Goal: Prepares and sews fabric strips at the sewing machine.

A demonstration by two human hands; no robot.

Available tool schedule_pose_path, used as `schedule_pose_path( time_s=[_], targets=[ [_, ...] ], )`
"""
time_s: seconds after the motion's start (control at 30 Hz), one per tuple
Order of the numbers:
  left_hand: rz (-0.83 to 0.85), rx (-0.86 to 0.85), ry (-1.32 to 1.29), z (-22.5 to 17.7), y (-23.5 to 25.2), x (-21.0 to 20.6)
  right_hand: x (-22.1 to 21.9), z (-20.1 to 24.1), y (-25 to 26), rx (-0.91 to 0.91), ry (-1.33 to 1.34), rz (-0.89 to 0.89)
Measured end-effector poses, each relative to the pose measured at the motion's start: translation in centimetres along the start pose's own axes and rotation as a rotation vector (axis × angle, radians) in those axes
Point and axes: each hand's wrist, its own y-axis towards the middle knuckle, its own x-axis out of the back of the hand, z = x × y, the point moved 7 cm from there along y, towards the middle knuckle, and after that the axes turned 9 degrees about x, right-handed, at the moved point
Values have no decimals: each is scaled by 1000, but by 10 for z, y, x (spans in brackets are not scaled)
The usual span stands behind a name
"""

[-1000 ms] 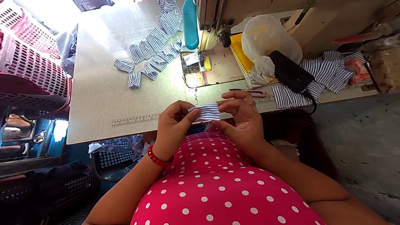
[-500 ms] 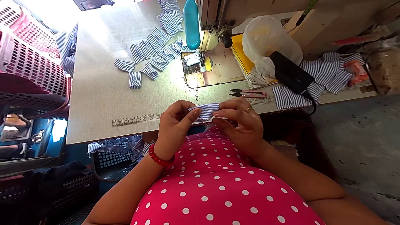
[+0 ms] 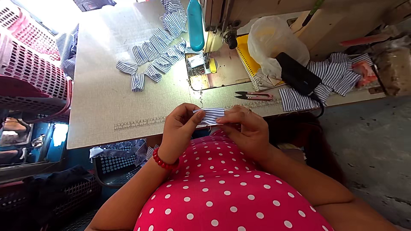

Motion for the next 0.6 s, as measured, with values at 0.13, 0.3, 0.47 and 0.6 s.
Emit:
schedule_pose_path(
  time_s=[0.13, 0.3, 0.47, 0.6],
  targets=[
    [-36, -17, 12, -4, -1, 2, 0, -5, -3, -54, 0, -6],
    [-85, -79, 67, -6, -3, 4, -3, -11, -6, -175, 103, -23],
    [-50, -32, -1, 0, -4, 0, -4, -14, -7, -262, 146, -76],
    [84, 72, -111, 3, -6, -6, -1, -12, -6, -207, 92, -64]
  ],
)
